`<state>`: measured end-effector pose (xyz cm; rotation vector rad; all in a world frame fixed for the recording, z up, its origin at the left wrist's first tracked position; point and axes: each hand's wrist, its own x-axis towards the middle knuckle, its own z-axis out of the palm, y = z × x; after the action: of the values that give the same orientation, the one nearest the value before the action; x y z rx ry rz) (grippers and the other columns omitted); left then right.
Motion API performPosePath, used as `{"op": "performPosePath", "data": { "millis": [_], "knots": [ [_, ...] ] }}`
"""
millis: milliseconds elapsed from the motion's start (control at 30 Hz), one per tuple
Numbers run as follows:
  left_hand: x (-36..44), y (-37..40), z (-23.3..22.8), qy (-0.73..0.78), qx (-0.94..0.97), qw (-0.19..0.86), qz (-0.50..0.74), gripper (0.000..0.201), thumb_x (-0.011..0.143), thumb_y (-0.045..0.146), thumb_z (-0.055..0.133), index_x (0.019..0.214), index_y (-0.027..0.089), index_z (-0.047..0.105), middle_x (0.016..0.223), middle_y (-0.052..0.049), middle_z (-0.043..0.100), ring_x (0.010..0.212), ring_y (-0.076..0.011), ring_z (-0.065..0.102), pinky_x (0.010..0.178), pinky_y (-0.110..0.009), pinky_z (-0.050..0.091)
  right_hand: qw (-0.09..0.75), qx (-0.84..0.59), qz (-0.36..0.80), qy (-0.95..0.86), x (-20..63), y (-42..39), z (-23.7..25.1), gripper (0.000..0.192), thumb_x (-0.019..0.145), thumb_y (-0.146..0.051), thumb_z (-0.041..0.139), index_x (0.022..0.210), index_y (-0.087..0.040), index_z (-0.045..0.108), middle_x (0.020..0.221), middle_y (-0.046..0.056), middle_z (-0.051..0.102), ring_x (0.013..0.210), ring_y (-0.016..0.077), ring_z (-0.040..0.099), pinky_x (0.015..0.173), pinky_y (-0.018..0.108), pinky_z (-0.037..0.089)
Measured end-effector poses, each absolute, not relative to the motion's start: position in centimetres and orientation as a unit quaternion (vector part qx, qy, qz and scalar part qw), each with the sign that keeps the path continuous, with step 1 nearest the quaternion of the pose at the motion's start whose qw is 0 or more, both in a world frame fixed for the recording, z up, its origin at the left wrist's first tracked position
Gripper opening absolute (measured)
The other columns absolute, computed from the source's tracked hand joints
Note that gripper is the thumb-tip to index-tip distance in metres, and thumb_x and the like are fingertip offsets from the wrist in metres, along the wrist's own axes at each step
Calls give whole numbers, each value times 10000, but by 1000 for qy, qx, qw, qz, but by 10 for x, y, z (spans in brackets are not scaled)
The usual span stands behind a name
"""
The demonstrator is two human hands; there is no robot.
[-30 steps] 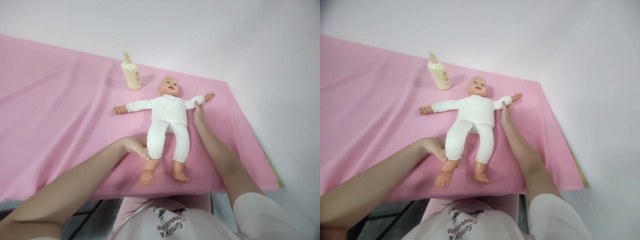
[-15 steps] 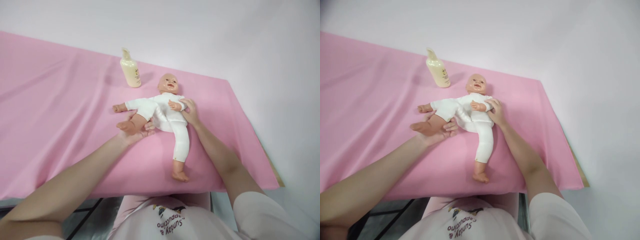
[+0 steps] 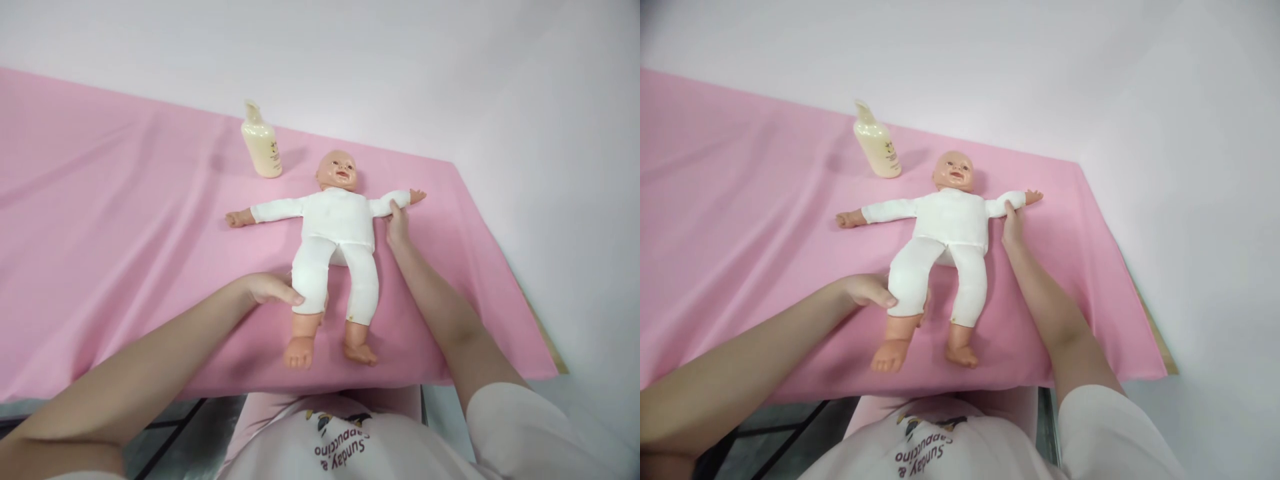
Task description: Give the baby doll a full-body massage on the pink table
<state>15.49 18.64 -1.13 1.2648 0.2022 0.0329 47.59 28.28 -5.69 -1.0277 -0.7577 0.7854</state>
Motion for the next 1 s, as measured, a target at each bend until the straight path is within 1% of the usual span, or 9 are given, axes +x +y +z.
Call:
{"op": "performPosePath", "data": {
  "millis": [167,233,333,400,533,667,867,933,1000],
  "knots": [
    [159,190,-10,74,480,858,165,599,779,710,645,883,119,638,661,-45,626,570,-171,549,685,-344,486,688,-463,282,-482,469,275,-53,375,787,-485,693,1064,-241,631,1065,43,708,1043,213,675,942,381,563],
    [158,196,-8,81,466,856,208,604,813,729,570,843,128,611,565,-15,554,543,-153,482,697,-352,470,636,-456,236,-576,464,268,-48,327,781,-461,731,1026,-250,678,1051,39,722,1040,227,664,987,413,540],
    [155,205,-5,103,452,856,230,593,828,739,505,800,150,575,467,18,455,520,-150,421,693,-353,453,545,-433,159,-700,458,258,-41,273,793,-409,754,1038,-290,733,1138,42,724,1145,261,631,1104,470,456],
    [154,209,-3,114,450,852,242,586,842,737,469,769,162,558,440,24,424,510,-150,406,690,-350,446,521,-424,141,-727,457,255,-39,273,805,-399,752,1059,-300,740,1178,47,719,1192,272,612,1145,485,414],
    [157,204,-2,78,477,848,217,607,827,745,513,799,144,591,504,-6,522,532,-167,473,704,-362,459,586,-440,210,-646,460,261,-44,351,791,-445,743,1088,-264,689,1147,54,716,1137,248,635,1077,448,477],
    [161,193,-2,51,493,846,197,574,804,689,618,855,118,651,649,-35,622,534,-166,544,741,-373,487,668,-461,306,-498,466,271,-49,339,784,-443,699,1043,-234,636,1054,37,720,1044,207,669,972,374,546],
    [152,190,-16,76,517,853,12,564,713,630,727,956,127,648,746,-93,700,644,-238,643,694,-348,516,742,-466,391,-283,474,284,-55,344,799,-428,615,1054,-198,602,1064,73,715,1030,208,699,858,339,597],
    [152,188,-17,91,513,853,28,553,718,633,719,930,128,648,752,-89,701,625,-226,633,704,-351,515,748,-466,392,-266,476,286,-57,362,807,-432,602,1078,-191,590,1088,83,707,1055,213,695,866,344,600],
    [155,185,-14,111,499,854,100,555,754,673,655,867,130,649,716,-78,682,574,-201,591,717,-364,504,731,-471,376,-320,476,284,-57,402,837,-458,582,1150,-208,565,1144,75,692,1108,211,679,898,348,592]
  ]
}}
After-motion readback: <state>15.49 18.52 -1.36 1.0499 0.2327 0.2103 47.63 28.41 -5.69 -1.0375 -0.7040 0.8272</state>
